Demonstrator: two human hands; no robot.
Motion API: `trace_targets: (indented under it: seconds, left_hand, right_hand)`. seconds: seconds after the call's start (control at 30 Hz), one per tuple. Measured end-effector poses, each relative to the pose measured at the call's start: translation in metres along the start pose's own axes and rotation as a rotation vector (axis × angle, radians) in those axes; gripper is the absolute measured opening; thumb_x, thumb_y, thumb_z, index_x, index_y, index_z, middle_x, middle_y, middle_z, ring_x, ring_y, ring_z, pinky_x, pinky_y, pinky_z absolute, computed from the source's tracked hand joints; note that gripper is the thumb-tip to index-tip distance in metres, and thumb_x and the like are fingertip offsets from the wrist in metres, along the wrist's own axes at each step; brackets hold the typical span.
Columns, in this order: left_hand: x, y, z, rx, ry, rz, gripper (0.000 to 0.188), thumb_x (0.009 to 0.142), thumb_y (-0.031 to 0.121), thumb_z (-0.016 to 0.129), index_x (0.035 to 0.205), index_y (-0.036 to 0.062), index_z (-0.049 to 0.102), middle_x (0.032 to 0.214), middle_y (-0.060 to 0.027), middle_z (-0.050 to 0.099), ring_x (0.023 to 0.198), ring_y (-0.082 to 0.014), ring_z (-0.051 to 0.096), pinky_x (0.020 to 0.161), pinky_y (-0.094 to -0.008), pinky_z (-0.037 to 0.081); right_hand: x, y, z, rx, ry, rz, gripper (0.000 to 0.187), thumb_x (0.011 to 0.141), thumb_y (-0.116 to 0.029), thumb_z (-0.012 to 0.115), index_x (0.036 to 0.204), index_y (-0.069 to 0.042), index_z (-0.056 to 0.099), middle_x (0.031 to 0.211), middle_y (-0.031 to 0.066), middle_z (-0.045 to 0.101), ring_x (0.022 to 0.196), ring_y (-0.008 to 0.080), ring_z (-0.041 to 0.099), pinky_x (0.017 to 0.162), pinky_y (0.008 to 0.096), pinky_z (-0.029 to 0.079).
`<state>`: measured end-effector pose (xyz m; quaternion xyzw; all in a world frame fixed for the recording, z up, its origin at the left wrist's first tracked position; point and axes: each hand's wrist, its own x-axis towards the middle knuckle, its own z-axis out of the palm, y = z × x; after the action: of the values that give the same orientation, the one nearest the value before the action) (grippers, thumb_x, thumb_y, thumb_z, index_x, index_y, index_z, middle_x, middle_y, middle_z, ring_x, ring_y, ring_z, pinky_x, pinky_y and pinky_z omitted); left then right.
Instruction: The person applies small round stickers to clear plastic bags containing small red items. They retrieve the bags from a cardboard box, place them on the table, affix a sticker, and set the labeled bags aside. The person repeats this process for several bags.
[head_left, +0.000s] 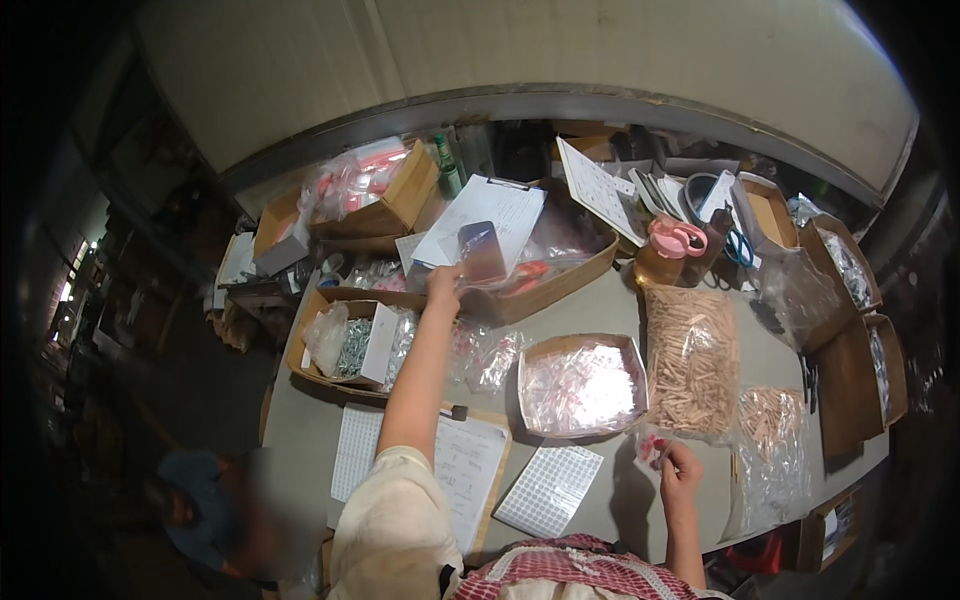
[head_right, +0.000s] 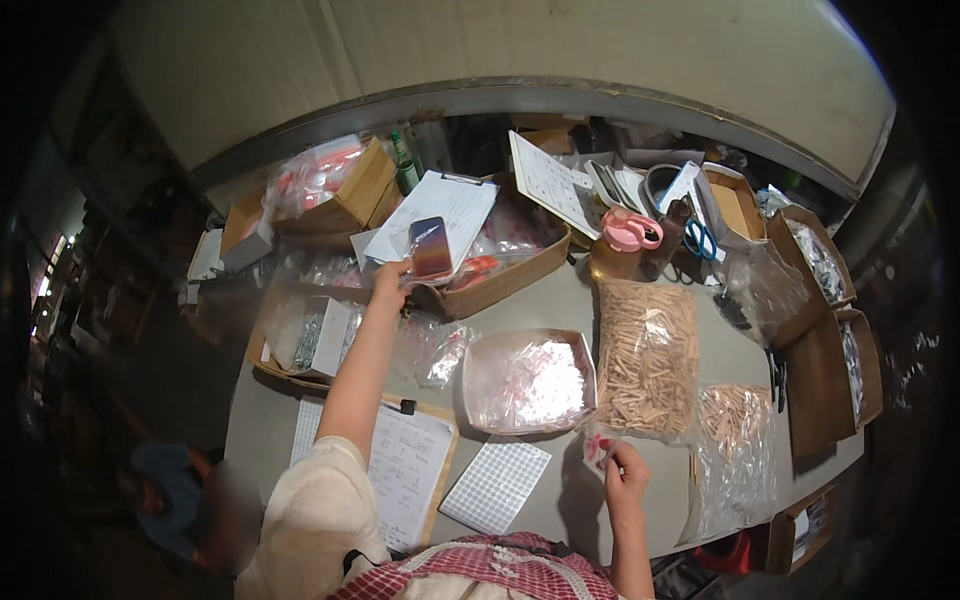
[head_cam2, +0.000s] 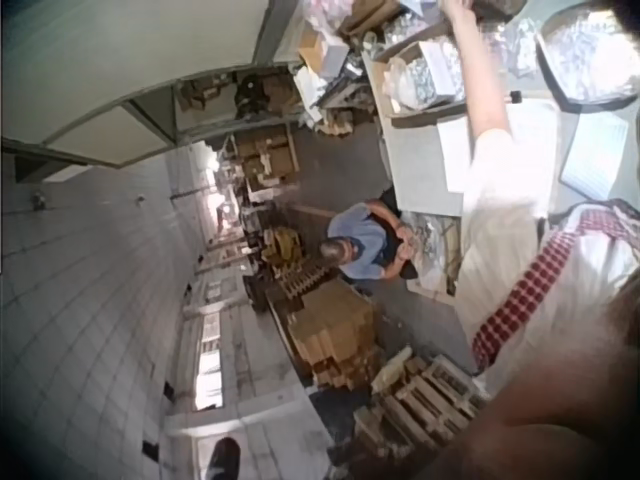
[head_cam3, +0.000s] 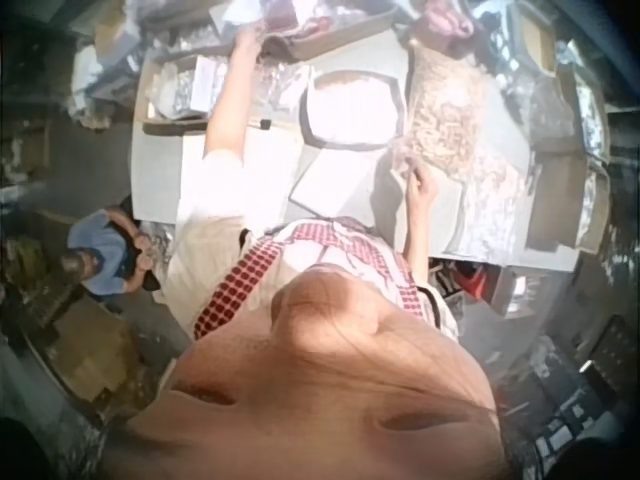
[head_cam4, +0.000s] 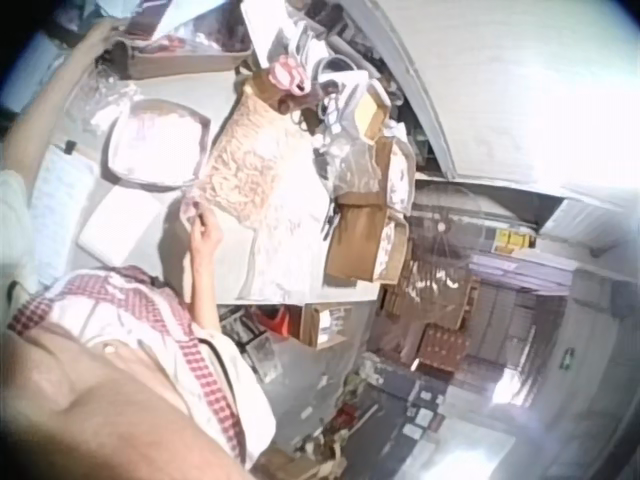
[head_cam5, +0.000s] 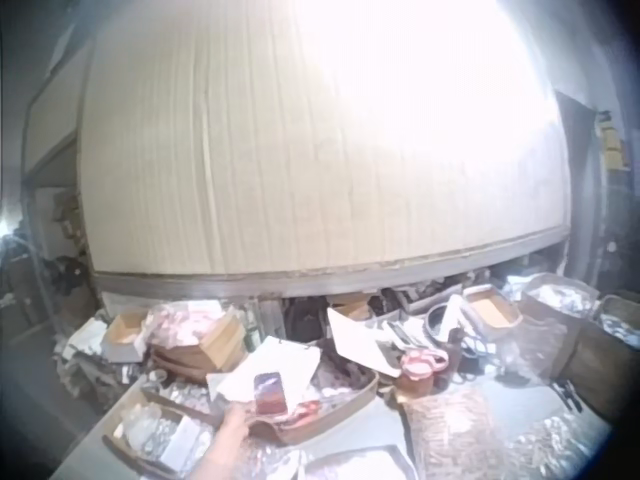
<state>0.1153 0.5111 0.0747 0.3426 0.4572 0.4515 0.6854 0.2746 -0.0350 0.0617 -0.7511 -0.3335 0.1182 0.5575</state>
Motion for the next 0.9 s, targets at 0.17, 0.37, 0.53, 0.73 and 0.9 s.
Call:
trace_targets:
  seconds: [0.17,0.37,0.53,0.73,0.9]
  left_hand:
    - [-0.01,0.021,-0.005,0.129,-0.072,0.099,0.009,0.088,0.001,0.066,0.083,0.0017,0.058,0.083,-0.0114,0.065,0.071,-0.0244,0.066,0.062,-0.039,0.058]
    - [-0.081,-0.009,0.016,-0.017,-0.107,0.049,0.013,0.093,0.009,0.067,0.088,0.0043,0.056,0.093,-0.0112,0.066,0.087,-0.025,0.068,0.079,-0.0466,0.063]
    - [-0.127,-0.053,0.034,-0.194,-0.083,0.087,0.016,0.092,0.007,0.068,0.085,0.0078,0.053,0.086,-0.0039,0.059,0.086,-0.0201,0.063,0.076,-0.0443,0.061]
    - [-0.103,-0.07,0.046,-0.213,0.089,0.283,0.02,0.087,0.002,0.072,0.078,0.0076,0.056,0.078,0.002,0.056,0.076,-0.0104,0.05,0.074,-0.0264,0.041]
    - [-0.028,-0.048,-0.001,-0.192,0.104,0.31,0.011,0.09,0.011,0.07,0.087,0.0061,0.06,0.084,-0.0043,0.065,0.072,-0.0147,0.062,0.061,-0.0277,0.049]
  right_hand:
    - [0.002,-0.019,-0.002,-0.111,-0.044,-0.093,0.029,0.081,0.011,0.05,0.099,0.005,0.073,0.082,0.0112,0.07,0.071,0.0177,0.067,0.065,0.0297,0.055]
    - [0.015,-0.019,0.011,0.164,-0.048,0.084,0.028,0.083,0.008,0.052,0.102,0.005,0.073,0.083,0.0107,0.071,0.073,0.0153,0.067,0.066,0.0294,0.054]
    - [0.127,-0.045,0.051,0.108,-0.198,-0.125,0.027,0.085,0.002,0.053,0.103,0.004,0.073,0.079,0.0107,0.07,0.073,0.0149,0.067,0.067,0.0298,0.053]
    - [0.269,-0.097,0.108,-0.058,-0.502,-0.081,0.032,0.082,-0.002,0.047,0.102,0.0,0.072,0.068,0.0102,0.064,0.054,0.0178,0.065,0.054,0.0336,0.053]
    - [0.35,-0.094,0.154,-0.418,-0.552,-0.251,0.028,0.087,-0.002,0.048,0.106,-0.003,0.069,0.068,0.0106,0.064,0.053,0.0195,0.066,0.051,0.0329,0.053]
